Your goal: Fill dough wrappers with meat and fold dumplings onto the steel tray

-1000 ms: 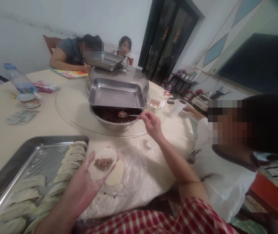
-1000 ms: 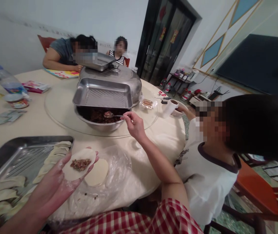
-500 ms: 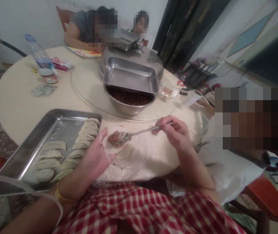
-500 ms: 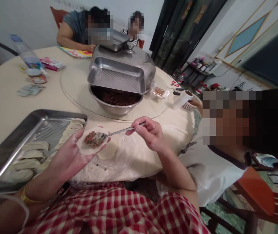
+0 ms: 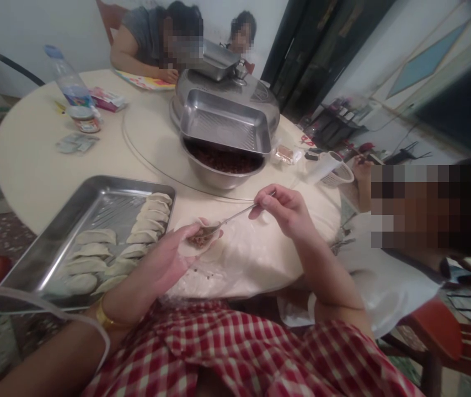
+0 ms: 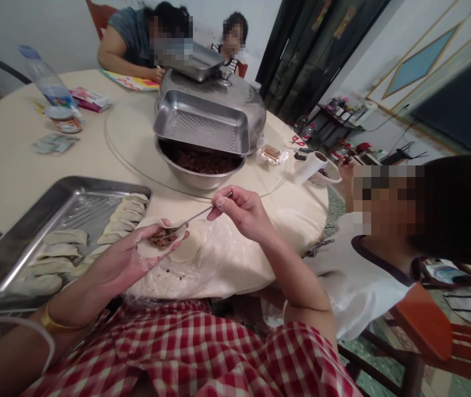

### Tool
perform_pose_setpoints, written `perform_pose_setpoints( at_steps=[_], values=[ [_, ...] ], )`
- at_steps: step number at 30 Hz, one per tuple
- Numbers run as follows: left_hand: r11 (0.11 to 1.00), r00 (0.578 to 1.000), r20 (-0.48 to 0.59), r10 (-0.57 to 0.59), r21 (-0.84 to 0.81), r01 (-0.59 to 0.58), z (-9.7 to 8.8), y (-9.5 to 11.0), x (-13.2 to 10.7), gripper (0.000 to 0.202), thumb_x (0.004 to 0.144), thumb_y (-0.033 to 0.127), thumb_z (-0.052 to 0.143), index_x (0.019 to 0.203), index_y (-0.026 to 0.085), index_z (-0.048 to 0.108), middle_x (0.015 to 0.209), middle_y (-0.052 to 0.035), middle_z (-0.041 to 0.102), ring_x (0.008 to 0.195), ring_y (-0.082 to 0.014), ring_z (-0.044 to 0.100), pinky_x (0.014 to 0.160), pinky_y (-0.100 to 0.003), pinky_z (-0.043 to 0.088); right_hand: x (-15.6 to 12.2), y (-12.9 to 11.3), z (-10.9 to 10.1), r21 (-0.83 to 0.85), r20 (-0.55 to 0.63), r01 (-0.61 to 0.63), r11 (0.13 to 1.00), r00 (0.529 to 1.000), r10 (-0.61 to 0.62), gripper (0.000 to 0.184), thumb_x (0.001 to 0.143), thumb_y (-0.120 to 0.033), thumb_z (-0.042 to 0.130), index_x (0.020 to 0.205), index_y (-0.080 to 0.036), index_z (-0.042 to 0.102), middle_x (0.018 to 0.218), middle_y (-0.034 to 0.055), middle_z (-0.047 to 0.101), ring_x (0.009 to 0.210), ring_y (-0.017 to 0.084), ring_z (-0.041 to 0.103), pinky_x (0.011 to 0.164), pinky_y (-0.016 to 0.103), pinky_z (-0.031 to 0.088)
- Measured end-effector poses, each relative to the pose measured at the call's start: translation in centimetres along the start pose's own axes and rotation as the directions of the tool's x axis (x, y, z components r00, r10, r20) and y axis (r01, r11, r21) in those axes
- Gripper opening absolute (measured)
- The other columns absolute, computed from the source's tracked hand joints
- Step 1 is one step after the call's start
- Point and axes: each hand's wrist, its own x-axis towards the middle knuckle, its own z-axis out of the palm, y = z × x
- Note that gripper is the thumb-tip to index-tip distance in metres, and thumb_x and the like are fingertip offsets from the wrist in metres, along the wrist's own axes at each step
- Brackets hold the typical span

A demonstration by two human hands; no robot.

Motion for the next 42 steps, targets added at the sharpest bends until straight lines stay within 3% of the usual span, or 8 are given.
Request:
perform_pose_setpoints(
  at_steps=[7,16,21,25,28,32,37,42],
  values=[
    [0.999,1.000,-0.024,-0.017,0.028,0.017,-0.1,0.4,0.0,0.016,0.082,0.002,0.058,0.076,0.011,0.069,0.082,-0.0042,0.074,0.088,-0.0210,0.073,0.085,-0.029,0.057,0.5,-1.1,0.1,0.005,0.093,0.055,0.998,0.994,-0.055,0.027,0.079,-0.049,0.071,0.074,-0.023,0.064,0.060,-0.0042,0.068,0.056,0.012,0.069,0.058,0.025,0.057],
    [0.996,0.988,-0.151,-0.038,-0.090,0.024,0.2,0.8,0.8,0.026,0.095,0.023,0.048,0.079,0.014,0.066,0.082,-0.0057,0.072,0.085,-0.0213,0.072,0.073,-0.031,0.060,0.9,-0.2,-1.9,-0.003,-0.045,0.098,0.995,0.994,-0.098,0.032,0.075,-0.055,0.073,0.074,-0.024,0.064,0.060,-0.0045,0.064,0.053,0.013,0.067,0.058,0.028,0.057],
    [0.998,0.992,-0.124,0.023,-0.053,-0.029,0.3,0.8,0.5,0.016,0.089,0.011,0.054,0.081,0.013,0.068,0.087,-0.0051,0.073,0.086,-0.0207,0.073,0.075,-0.029,0.060,2.4,1.0,-4.2,-0.147,-0.288,0.301,0.942,0.898,-0.332,0.025,0.082,-0.051,0.067,0.082,-0.026,0.062,0.070,-0.0044,0.064,0.062,0.011,0.069,0.063,0.027,0.055],
    [1.000,0.990,-0.142,0.009,0.021,-0.006,0.5,0.6,0.7,0.019,0.087,0.006,0.055,0.094,0.013,0.071,0.093,-0.0068,0.075,0.089,-0.0202,0.074,0.077,-0.025,0.061,4.9,3.5,-5.2,-0.379,-0.340,0.283,0.881,0.843,-0.417,0.013,0.091,-0.038,0.057,0.092,-0.025,0.061,0.082,-0.0028,0.067,0.075,0.012,0.070,0.073,0.027,0.055],
    [0.996,0.984,-0.178,0.025,0.087,-0.009,0.8,0.5,0.7,0.022,0.092,0.012,0.050,0.101,0.014,0.070,0.097,-0.0087,0.075,0.097,-0.0204,0.073,0.080,-0.026,0.061,6.9,5.2,-5.6,-0.646,-0.296,0.135,0.751,0.863,-0.410,0.010,0.092,-0.021,0.053,0.096,-0.022,0.061,0.095,0.0006,0.071,0.089,0.013,0.068,0.085,0.028,0.054],
    [0.981,0.986,-0.165,0.019,0.195,0.014,1.0,0.8,0.6,0.033,0.099,0.031,0.037,0.108,0.023,0.068,0.110,-0.0055,0.075,0.107,-0.0203,0.069,0.080,-0.029,0.062,9.6,6.4,-6.7,-0.869,-0.175,0.002,0.495,0.934,-0.312,0.015,0.091,-0.013,0.049,0.094,-0.018,0.063,0.085,-0.0036,0.071,0.095,0.010,0.061,0.096,0.024,0.046],
    [0.971,0.991,-0.134,-0.008,0.234,0.040,1.2,0.5,-0.3,0.034,0.099,0.030,0.037,0.114,0.022,0.066,0.114,-0.0054,0.074,0.110,-0.0208,0.068,0.080,-0.030,0.062,10.3,6.5,-7.3,-0.880,-0.220,-0.070,0.470,0.937,-0.272,0.016,0.089,-0.014,0.048,0.083,-0.018,0.063,0.070,-0.0078,0.067,0.093,0.005,0.056,0.093,0.018,0.039],
    [0.990,0.995,-0.104,0.009,0.141,0.006,2.3,0.0,-1.5,0.038,0.099,0.024,0.033,0.116,0.008,0.063,0.107,-0.0150,0.075,0.097,-0.0237,0.072,0.073,-0.032,0.064,8.8,6.4,-8.0,-0.866,-0.097,0.044,0.497,0.962,-0.256,0.019,0.089,-0.008,0.050,0.081,-0.016,0.066,0.092,0.0041,0.072,0.098,0.020,0.056,0.098,0.038,0.041]
  ],
)
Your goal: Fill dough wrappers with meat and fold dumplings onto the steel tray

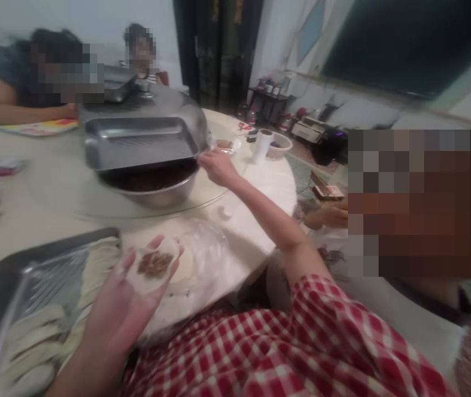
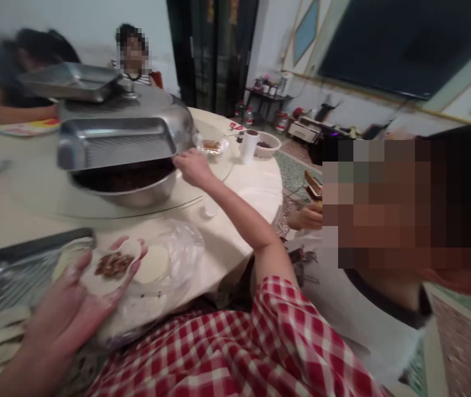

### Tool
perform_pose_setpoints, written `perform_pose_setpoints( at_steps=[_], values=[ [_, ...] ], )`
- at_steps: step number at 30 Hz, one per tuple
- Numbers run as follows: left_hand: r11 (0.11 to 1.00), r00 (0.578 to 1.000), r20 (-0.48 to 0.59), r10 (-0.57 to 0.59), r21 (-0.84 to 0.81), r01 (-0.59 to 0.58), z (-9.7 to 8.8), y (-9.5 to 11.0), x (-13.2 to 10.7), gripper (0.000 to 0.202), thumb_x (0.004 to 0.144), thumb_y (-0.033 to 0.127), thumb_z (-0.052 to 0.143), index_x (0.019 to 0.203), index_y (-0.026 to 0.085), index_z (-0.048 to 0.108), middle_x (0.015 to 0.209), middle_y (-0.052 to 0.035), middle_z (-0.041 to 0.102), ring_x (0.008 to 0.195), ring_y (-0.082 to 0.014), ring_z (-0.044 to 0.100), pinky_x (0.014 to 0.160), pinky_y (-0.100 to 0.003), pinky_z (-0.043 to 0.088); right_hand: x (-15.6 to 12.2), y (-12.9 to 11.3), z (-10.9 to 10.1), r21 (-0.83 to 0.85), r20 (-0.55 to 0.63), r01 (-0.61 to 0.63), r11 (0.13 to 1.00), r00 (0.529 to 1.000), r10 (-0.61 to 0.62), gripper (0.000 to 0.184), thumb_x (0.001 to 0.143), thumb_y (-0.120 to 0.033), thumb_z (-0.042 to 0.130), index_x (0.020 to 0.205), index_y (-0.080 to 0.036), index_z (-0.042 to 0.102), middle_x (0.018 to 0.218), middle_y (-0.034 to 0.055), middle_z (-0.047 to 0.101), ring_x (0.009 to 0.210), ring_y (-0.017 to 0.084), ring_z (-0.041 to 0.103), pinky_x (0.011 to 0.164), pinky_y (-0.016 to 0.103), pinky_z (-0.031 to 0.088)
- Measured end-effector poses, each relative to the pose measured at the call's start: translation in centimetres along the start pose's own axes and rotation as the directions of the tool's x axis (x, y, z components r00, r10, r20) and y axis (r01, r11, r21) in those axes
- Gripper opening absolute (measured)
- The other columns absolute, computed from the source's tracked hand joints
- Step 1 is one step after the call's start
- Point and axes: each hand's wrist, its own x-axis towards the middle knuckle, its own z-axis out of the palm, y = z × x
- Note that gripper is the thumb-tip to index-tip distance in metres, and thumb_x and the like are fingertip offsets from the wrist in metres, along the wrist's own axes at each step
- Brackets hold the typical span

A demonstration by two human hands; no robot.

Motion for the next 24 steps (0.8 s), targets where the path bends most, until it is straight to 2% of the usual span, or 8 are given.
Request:
perform_pose_setpoints(
  at_steps=[2,7,11,15,18,21,24],
  values=[
    [0.999,1.000,0.022,-0.022,-0.033,0.023,0.5,0.1,-0.5,0.037,0.099,0.023,0.035,0.117,0.006,0.062,0.108,-0.0171,0.074,0.098,-0.0255,0.072,0.073,-0.033,0.064,-0.2,0.5,0.1,0.025,0.014,0.033,0.999,0.999,-0.034,0.024,0.093,-0.011,0.046,0.084,-0.016,0.068,0.100,0.0084,0.071,0.102,0.024,0.055,0.100,0.045,0.038],
    [0.994,0.999,0.022,-0.038,-0.104,0.040,0.6,-0.3,-1.3,0.035,0.098,0.024,0.039,0.121,0.010,0.062,0.114,-0.0151,0.072,0.108,-0.0253,0.068,0.084,-0.037,0.061,0.2,1.5,1.5,-0.165,0.034,0.023,0.986,0.999,-0.018,0.034,0.099,-0.022,0.037,0.097,-0.018,0.070,0.110,0.0093,0.070,0.109,0.028,0.054,0.098,0.051,0.039],
    [0.988,0.999,0.015,-0.029,-0.150,0.031,-0.4,-1.0,-1.5,0.030,0.095,0.018,0.043,0.113,0.012,0.066,0.109,-0.0113,0.074,0.103,-0.0223,0.069,0.086,-0.035,0.059,-1.2,0.6,1.4,-0.114,-0.106,0.007,0.993,0.994,-0.019,0.034,0.099,-0.035,0.040,0.109,-0.019,0.068,0.122,0.0115,0.067,0.115,0.029,0.055,0.103,0.052,0.040],
    [0.982,0.998,0.020,-0.056,-0.180,0.059,-0.7,-1.3,-1.7,0.030,0.092,0.012,0.044,0.111,0.012,0.068,0.099,-0.0103,0.076,0.094,-0.0215,0.072,0.080,-0.031,0.061,-6.5,-2.9,-0.2,0.067,-0.290,0.126,0.990,0.952,-0.101,0.034,0.099,-0.040,0.039,0.110,-0.023,0.066,0.116,0.0069,0.070,0.114,0.024,0.059,0.104,0.049,0.042],
    [0.973,0.992,0.028,-0.127,-0.190,0.130,-0.5,-1.6,-1.5,0.032,0.094,0.016,0.041,0.114,0.009,0.065,0.094,-0.0117,0.076,0.089,-0.0232,0.074,0.072,-0.030,0.061,-11.9,-5.1,-1.2,0.156,-0.360,0.144,0.977,0.930,-0.080,0.026,0.098,-0.036,0.044,0.106,-0.027,0.067,0.110,0.0031,0.072,0.107,0.022,0.063,0.099,0.047,0.047],
    [0.958,0.984,0.047,-0.169,-0.225,0.176,-0.3,-2.0,-1.0,0.038,0.098,0.022,0.036,0.124,0.008,0.060,0.094,-0.0124,0.077,0.090,-0.0242,0.074,0.073,-0.032,0.062,-16.0,-5.3,-1.3,0.212,-0.394,0.031,0.977,0.918,0.057,0.021,0.095,-0.031,0.049,0.102,-0.027,0.069,0.101,0.0036,0.074,0.099,0.022,0.064,0.091,0.045,0.051],
    [0.941,0.974,0.101,-0.201,-0.257,0.221,-0.1,-2.6,-0.5,0.043,0.100,0.028,0.032,0.132,0.010,0.055,0.099,-0.0128,0.076,0.098,-0.0253,0.072,0.078,-0.035,0.061,-18.4,-5.1,-1.2,0.317,-0.359,-0.068,0.946,0.914,0.186,0.020,0.094,-0.032,0.051,0.101,-0.027,0.069,0.097,0.0040,0.074,0.098,0.021,0.064,0.087,0.043,0.054]
  ],
)
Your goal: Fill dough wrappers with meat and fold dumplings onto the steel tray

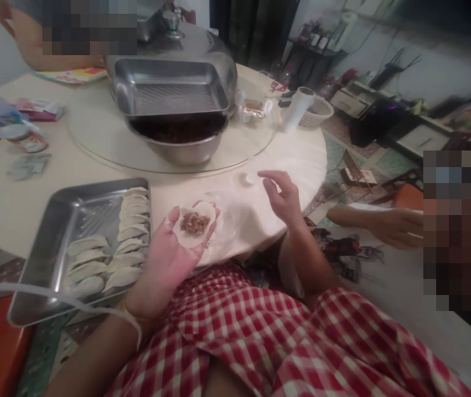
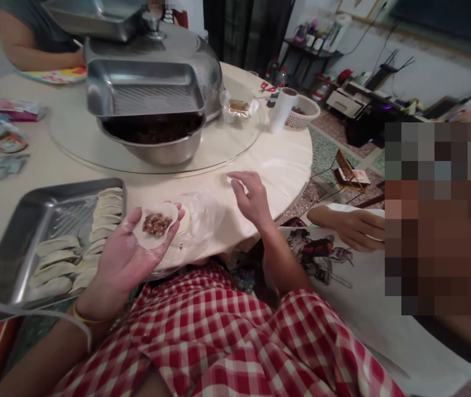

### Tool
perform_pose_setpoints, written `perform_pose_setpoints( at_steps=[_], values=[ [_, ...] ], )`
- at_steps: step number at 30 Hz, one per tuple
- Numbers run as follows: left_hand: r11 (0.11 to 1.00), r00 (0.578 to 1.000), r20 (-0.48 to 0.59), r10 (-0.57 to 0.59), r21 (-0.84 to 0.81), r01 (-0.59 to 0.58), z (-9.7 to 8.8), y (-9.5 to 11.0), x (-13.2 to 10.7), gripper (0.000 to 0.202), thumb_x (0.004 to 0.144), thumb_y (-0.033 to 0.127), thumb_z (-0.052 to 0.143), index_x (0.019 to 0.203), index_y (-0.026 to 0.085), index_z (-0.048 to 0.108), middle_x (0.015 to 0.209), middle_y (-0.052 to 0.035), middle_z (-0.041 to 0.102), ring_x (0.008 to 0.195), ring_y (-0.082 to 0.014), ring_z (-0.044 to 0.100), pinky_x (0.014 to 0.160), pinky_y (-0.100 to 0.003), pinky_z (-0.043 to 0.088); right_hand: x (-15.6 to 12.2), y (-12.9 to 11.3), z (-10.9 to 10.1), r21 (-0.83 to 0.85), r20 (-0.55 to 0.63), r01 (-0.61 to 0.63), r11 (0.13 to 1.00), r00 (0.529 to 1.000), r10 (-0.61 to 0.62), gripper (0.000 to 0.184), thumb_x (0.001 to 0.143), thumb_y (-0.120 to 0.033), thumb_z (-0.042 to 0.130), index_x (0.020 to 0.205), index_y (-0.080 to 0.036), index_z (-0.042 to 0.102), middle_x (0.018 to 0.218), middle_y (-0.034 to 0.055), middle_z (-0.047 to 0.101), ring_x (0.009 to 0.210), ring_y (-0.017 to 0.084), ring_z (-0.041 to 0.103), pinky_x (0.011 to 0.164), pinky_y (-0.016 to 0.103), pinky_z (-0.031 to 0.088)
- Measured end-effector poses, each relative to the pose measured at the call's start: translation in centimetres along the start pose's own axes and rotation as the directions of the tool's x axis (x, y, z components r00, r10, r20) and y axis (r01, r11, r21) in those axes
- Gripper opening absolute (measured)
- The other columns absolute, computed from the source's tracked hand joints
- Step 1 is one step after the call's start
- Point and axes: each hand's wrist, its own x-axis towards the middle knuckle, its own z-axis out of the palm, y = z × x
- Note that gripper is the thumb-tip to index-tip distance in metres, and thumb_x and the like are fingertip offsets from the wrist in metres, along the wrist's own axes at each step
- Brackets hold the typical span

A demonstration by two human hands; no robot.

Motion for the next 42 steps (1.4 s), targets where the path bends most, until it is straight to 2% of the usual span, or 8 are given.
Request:
perform_pose_setpoints(
  at_steps=[5,11,17,24,30,37,40,42],
  values=[
    [0.990,0.990,0.044,-0.135,0.046,0.133,0.4,-1.0,0.4,0.046,0.100,0.029,0.032,0.137,0.008,0.050,0.097,-0.0137,0.077,0.097,-0.0266,0.072,0.072,-0.032,0.062,-1.2,-2.4,0.2,0.218,0.180,0.049,0.975,0.980,-0.089,0.020,0.096,-0.031,0.050,0.104,-0.028,0.068,0.106,0.0029,0.074,0.105,0.019,0.064,0.097,0.044,0.050],
    [0.997,0.998,0.045,-0.039,0.066,0.036,0.6,-1.4,0.0,0.041,0.101,0.025,0.032,0.133,0.014,0.053,0.089,-0.0075,0.078,0.078,-0.0210,0.075,0.069,-0.032,0.062,-0.9,-4.5,1.2,0.407,0.339,0.081,0.910,0.912,-0.232,0.018,0.094,-0.033,0.055,0.103,-0.026,0.068,0.116,0.0061,0.071,0.113,0.019,0.062,0.101,0.043,0.048],
    [0.999,0.998,0.069,-0.009,0.050,0.006,0.1,-0.9,-0.2,0.041,0.100,0.027,0.034,0.132,0.012,0.054,0.091,-0.0084,0.078,0.083,-0.0243,0.074,0.076,-0.039,0.062,-1.1,-4.1,1.0,0.376,0.436,0.160,0.913,0.839,-0.326,0.024,0.090,-0.032,0.059,0.112,-0.025,0.064,0.140,0.0100,0.054,0.128,0.022,0.050,0.107,0.047,0.042],
    [1.000,0.995,0.098,-0.025,0.006,0.025,0.0,-1.1,0.0,0.042,0.098,0.027,0.037,0.136,0.014,0.053,0.096,-0.0089,0.077,0.085,-0.0217,0.072,0.086,-0.040,0.058,-1.2,-4.5,1.4,0.234,0.453,0.285,0.930,0.814,-0.364,0.016,0.090,-0.036,0.058,0.100,-0.026,0.067,0.138,0.0105,0.056,0.128,0.024,0.051,0.109,0.049,0.037],
    [0.999,0.998,0.050,-0.031,0.041,0.029,0.1,-1.3,0.0,0.042,0.098,0.025,0.038,0.135,0.012,0.053,0.094,-0.0094,0.077,0.084,-0.0221,0.072,0.085,-0.042,0.059,-1.5,-4.1,2.1,0.162,0.415,0.235,0.958,0.865,-0.282,0.014,0.089,-0.037,0.056,0.087,-0.029,0.067,0.134,0.0055,0.060,0.126,0.024,0.053,0.109,0.051,0.037],
    [0.998,0.999,0.020,-0.043,0.042,0.042,0.0,-1.6,0.4,0.037,0.098,0.022,0.039,0.128,0.014,0.058,0.091,-0.0079,0.077,0.077,-0.0195,0.073,0.081,-0.037,0.060,-1.7,-4.0,2.2,0.204,0.332,0.200,0.958,0.907,-0.260,0.011,0.089,-0.033,0.058,0.090,-0.026,0.065,0.126,0.0081,0.065,0.119,0.022,0.059,0.104,0.048,0.044],
    [0.996,0.999,0.021,-0.033,0.080,0.031,-0.2,-1.3,0.7,0.039,0.098,0.025,0.039,0.129,0.011,0.057,0.100,-0.0126,0.076,0.087,-0.0246,0.073,0.079,-0.040,0.061,-0.9,-1.9,1.4,0.147,0.246,0.193,0.970,0.943,-0.225,0.014,0.092,-0.029,0.052,0.098,-0.027,0.064,0.118,0.0060,0.070,0.117,0.020,0.060,0.104,0.047,0.045],
    [0.993,1.000,0.019,-0.018,0.117,0.016,-0.3,-1.2,0.6,0.041,0.097,0.027,0.039,0.132,0.011,0.055,0.108,-0.0158,0.074,0.096,-0.0279,0.072,0.079,-0.041,0.061,0.0,0.6,1.0,-0.006,0.138,0.116,0.993,0.984,-0.114,0.019,0.095,-0.030,0.047,0.100,-0.027,0.065,0.109,0.0048,0.073,0.118,0.021,0.059,0.105,0.048,0.045]
  ],
)
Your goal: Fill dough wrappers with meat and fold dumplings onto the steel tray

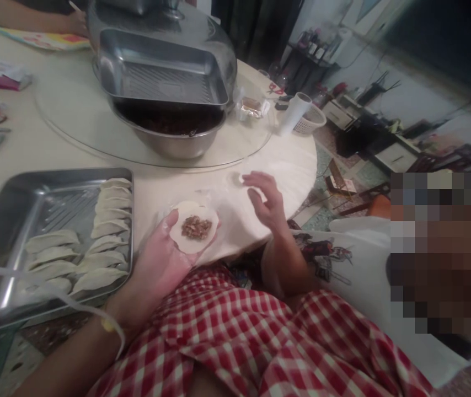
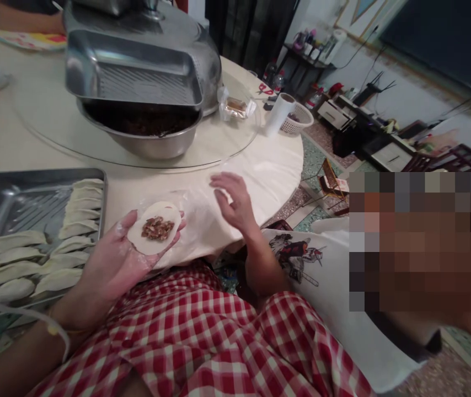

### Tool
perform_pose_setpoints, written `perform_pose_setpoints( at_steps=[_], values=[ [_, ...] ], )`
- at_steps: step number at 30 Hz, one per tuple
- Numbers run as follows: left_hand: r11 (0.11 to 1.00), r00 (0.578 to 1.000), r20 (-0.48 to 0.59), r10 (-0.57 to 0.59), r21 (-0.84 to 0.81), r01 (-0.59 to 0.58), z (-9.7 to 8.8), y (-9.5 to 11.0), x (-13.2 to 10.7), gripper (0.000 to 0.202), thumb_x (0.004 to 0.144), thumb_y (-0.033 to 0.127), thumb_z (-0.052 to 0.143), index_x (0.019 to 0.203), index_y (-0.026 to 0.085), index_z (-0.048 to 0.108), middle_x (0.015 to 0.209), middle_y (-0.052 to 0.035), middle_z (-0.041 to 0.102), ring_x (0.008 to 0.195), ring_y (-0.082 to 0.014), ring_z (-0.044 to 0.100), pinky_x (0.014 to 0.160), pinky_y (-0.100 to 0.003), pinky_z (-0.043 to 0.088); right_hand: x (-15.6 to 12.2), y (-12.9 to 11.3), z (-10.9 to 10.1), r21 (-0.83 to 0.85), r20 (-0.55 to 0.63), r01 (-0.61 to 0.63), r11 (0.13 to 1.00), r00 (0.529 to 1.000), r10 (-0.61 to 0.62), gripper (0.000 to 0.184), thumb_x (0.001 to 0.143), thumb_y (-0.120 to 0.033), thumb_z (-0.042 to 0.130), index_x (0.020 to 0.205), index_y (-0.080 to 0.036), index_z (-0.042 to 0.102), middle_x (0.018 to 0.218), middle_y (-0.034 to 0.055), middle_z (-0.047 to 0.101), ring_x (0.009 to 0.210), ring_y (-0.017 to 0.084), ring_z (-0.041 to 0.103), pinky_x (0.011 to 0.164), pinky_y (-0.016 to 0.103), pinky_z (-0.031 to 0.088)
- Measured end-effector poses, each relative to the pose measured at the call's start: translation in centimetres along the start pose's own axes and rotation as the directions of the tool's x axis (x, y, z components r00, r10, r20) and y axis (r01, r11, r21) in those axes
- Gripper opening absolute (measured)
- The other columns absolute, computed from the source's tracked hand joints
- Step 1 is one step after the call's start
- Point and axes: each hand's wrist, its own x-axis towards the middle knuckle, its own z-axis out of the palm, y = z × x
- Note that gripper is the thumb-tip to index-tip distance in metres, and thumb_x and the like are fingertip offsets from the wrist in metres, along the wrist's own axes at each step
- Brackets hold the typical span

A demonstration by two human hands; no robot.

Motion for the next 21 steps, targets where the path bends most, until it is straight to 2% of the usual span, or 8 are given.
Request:
perform_pose_setpoints(
  at_steps=[2,5,7,12,15,18,19,21],
  values=[
    [1.000,1.000,0.015,0.013,0.015,-0.013,0.1,0.1,-0.2,0.043,0.097,0.026,0.038,0.134,0.010,0.053,0.113,-0.0177,0.072,0.102,-0.0294,0.070,0.080,-0.043,0.061,0.5,3.0,-0.2,-0.142,-0.085,-0.128,0.981,0.989,0.117,0.028,0.096,-0.037,0.042,0.101,-0.025,0.066,0.105,0.0074,0.073,0.119,0.023,0.058,0.104,0.049,0.045],
    [0.999,0.998,0.054,0.029,0.011,-0.030,0.2,0.2,-0.5,0.043,0.098,0.024,0.037,0.134,0.009,0.053,0.113,-0.0171,0.073,0.104,-0.0295,0.069,0.082,-0.044,0.061,1.0,6.6,0.0,-0.227,-0.059,-0.198,0.953,0.980,0.190,0.047,0.098,-0.048,0.029,0.096,-0.021,0.067,0.107,0.0106,0.072,0.118,0.024,0.059,0.106,0.049,0.043],
    [0.999,0.996,0.073,0.050,0.001,-0.050,0.2,0.2,-0.7,0.041,0.098,0.023,0.037,0.133,0.011,0.054,0.110,-0.0149,0.074,0.103,-0.0279,0.070,0.083,-0.044,0.061,1.3,7.9,0.3,-0.269,-0.021,-0.210,0.940,0.977,0.213,0.055,0.099,-0.052,0.022,0.095,-0.021,0.067,0.111,0.0108,0.071,0.122,0.025,0.056,0.109,0.051,0.039],
    [0.999,0.996,0.081,0.049,0.008,-0.049,0.3,0.1,-0.7,0.041,0.098,0.026,0.039,0.133,0.014,0.056,0.105,-0.0131,0.076,0.094,-0.0261,0.072,0.084,-0.043,0.060,2.1,8.8,1.4,-0.379,0.070,-0.212,0.901,0.964,0.256,0.056,0.100,-0.052,0.019,0.110,-0.020,0.064,0.123,0.0116,0.067,0.134,0.028,0.046,0.115,0.061,0.023],
    [0.999,0.996,0.077,0.039,0.012,-0.040,0.3,0.1,-0.6,0.042,0.098,0.030,0.040,0.134,0.014,0.055,0.112,-0.0137,0.074,0.100,-0.0278,0.071,0.087,-0.046,0.059,2.9,9.3,2.0,-0.446,0.134,-0.182,0.876,0.954,0.267,0.053,0.100,-0.052,0.024,0.119,-0.019,0.062,0.123,0.0126,0.068,0.137,0.028,0.044,0.117,0.063,0.019],
    [0.999,0.995,0.098,0.037,0.003,-0.037,0.1,0.2,-0.7,0.044,0.098,0.033,0.041,0.136,0.014,0.053,0.118,-0.0142,0.072,0.106,-0.0286,0.069,0.092,-0.048,0.056,3.5,9.7,2.1,-0.476,0.216,-0.135,0.869,0.940,0.264,0.056,0.100,-0.052,0.023,0.119,-0.018,0.063,0.120,0.0142,0.069,0.137,0.030,0.044,0.116,0.067,0.017],
    [0.999,0.994,0.103,0.034,0.001,-0.035,0.1,0.3,-0.7,0.045,0.098,0.033,0.040,0.137,0.013,0.052,0.117,-0.0141,0.072,0.107,-0.0285,0.069,0.093,-0.048,0.056,3.6,9.7,2.0,-0.475,0.214,-0.127,0.871,0.943,0.254,0.056,0.100,-0.052,0.023,0.118,-0.018,0.064,0.120,0.0143,0.069,0.137,0.030,0.045,0.116,0.067,0.016],
    [1.000,0.994,0.105,0.021,-0.001,-0.021,0.1,0.4,-0.8,0.047,0.099,0.034,0.038,0.137,0.011,0.051,0.113,-0.0142,0.074,0.105,-0.0282,0.069,0.093,-0.046,0.056,3.8,9.4,1.6,-0.456,0.136,-0.137,0.879,0.966,0.221,0.057,0.100,-0.052,0.022,0.117,-0.018,0.065,0.117,0.0136,0.070,0.136,0.029,0.045,0.117,0.066,0.015]
  ],
)
